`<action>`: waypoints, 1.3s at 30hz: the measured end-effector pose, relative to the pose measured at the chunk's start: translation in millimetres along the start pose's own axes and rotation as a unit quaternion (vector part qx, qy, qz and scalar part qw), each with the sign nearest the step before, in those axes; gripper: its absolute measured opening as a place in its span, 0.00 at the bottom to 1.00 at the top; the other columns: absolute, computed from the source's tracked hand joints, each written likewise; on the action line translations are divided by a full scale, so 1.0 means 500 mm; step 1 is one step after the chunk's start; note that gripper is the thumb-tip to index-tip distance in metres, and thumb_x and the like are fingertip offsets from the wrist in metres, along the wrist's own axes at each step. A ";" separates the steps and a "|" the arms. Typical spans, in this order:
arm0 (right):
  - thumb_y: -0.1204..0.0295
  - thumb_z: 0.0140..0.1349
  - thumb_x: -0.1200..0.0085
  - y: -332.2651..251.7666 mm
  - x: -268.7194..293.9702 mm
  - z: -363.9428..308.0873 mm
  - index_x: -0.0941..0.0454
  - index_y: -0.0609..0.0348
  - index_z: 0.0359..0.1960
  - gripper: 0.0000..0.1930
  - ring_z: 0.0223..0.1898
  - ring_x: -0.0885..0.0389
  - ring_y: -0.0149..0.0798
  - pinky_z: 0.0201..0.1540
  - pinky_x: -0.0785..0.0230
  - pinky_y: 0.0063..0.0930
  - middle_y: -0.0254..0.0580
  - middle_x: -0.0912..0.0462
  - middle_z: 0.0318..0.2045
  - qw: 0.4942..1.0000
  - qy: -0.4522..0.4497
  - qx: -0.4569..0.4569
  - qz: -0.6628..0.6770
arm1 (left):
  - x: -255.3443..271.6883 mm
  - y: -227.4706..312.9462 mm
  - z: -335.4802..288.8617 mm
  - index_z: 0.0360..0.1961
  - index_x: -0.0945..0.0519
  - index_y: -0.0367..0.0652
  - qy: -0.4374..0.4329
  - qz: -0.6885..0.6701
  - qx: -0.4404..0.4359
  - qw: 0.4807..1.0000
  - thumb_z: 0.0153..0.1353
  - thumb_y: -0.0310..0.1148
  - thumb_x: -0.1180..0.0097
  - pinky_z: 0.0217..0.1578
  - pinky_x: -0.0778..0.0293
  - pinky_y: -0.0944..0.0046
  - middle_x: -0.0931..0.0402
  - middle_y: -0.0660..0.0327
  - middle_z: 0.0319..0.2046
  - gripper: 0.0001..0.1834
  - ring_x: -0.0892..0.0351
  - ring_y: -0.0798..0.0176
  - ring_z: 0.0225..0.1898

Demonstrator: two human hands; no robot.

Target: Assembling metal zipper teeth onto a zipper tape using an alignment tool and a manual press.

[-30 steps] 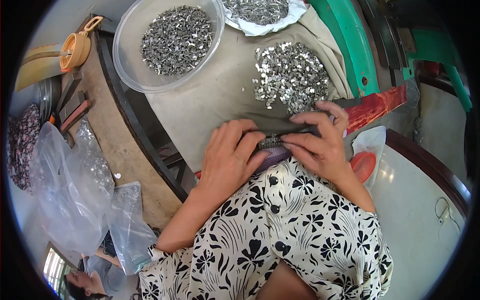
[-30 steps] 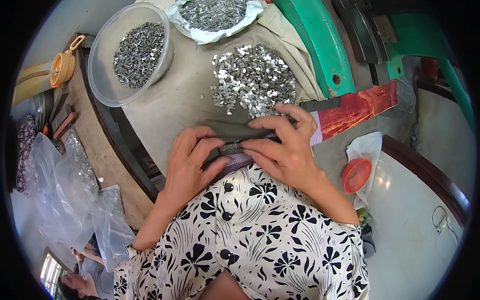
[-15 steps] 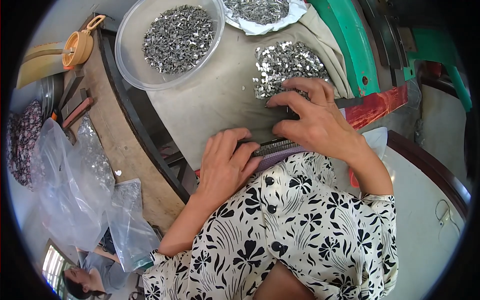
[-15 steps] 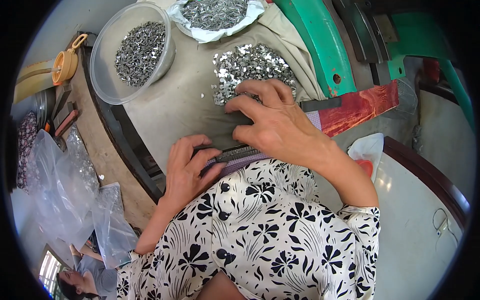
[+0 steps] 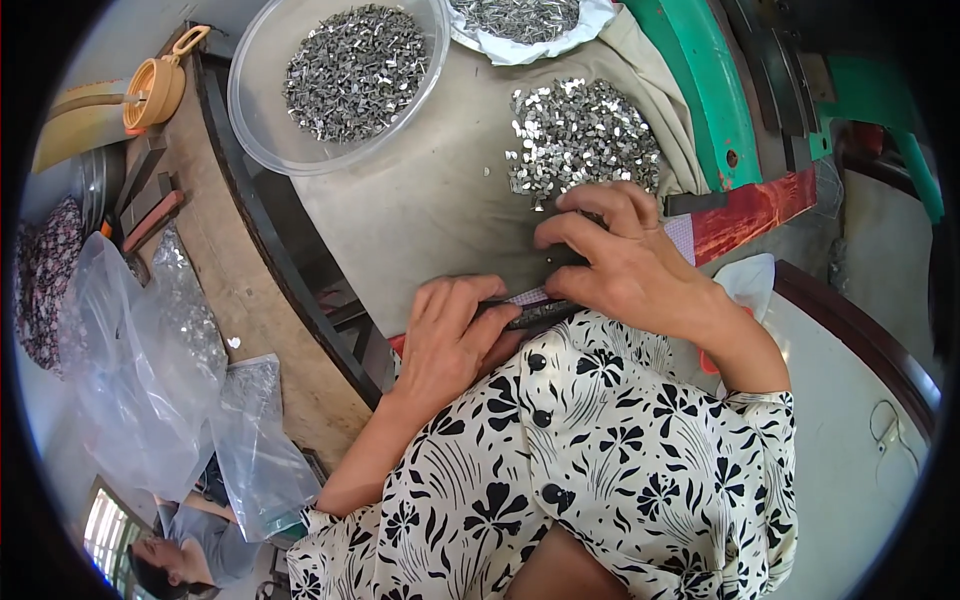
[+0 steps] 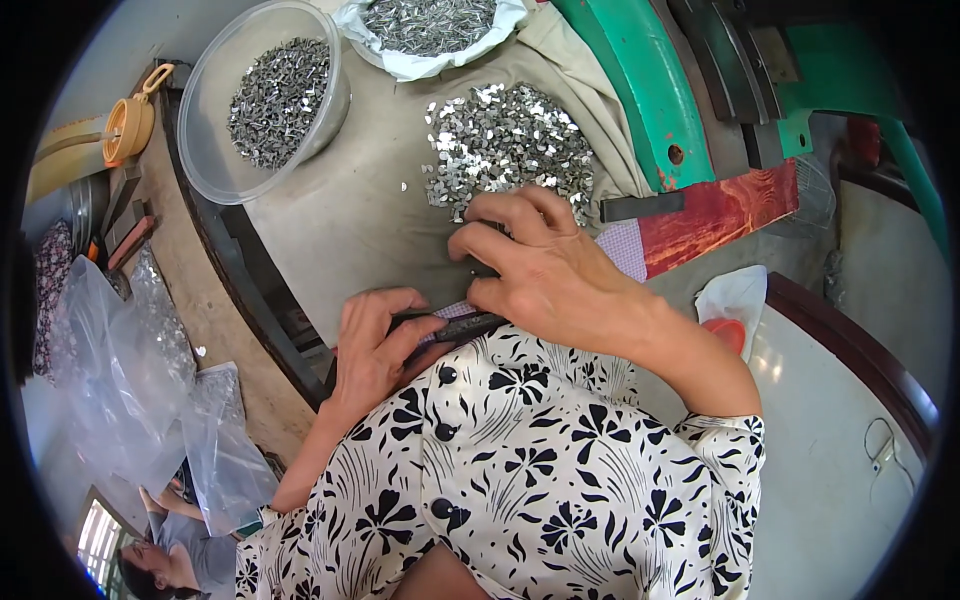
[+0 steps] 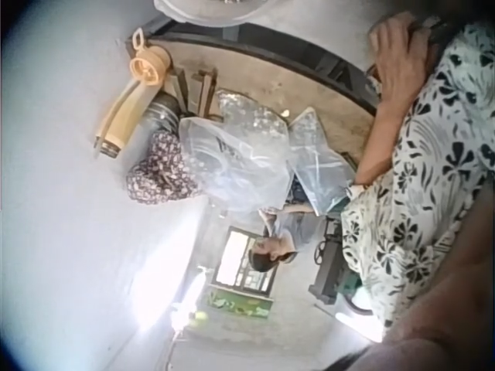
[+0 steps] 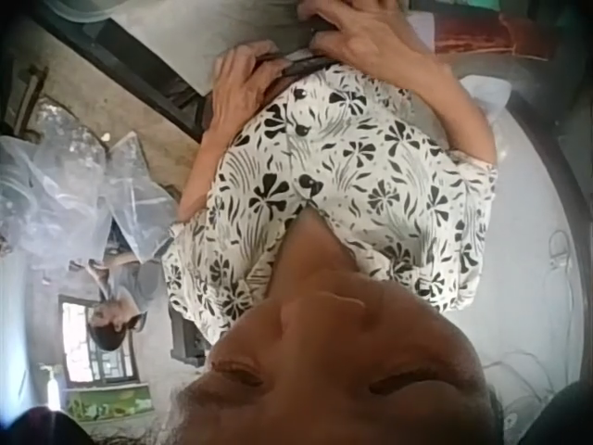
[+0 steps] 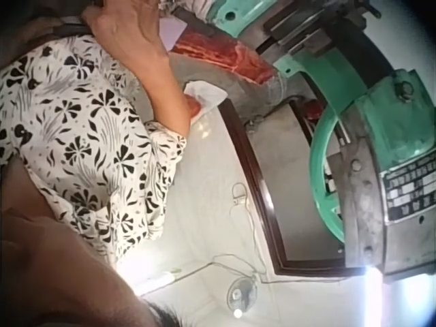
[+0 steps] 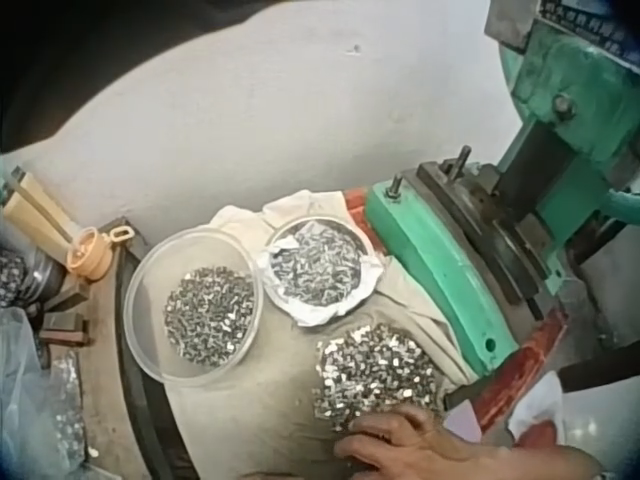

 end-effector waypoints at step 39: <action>0.67 0.48 0.45 -0.030 0.007 -0.027 0.18 0.51 0.23 0.05 0.60 0.35 0.39 0.66 0.53 0.43 0.27 0.24 0.47 0.992 0.046 -0.081 -0.085 | -0.004 0.010 -0.017 0.40 0.20 0.39 -0.025 0.031 -0.041 0.998 0.50 0.31 0.36 0.52 0.33 0.54 0.27 0.58 0.48 0.15 0.25 0.53 0.49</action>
Point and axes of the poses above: each hand's wrist, its own z-axis towards the middle knuckle, its own x-axis out of the back of the hand, y = z × x, the point moved 7 cm from there along z, towards the middle knuckle
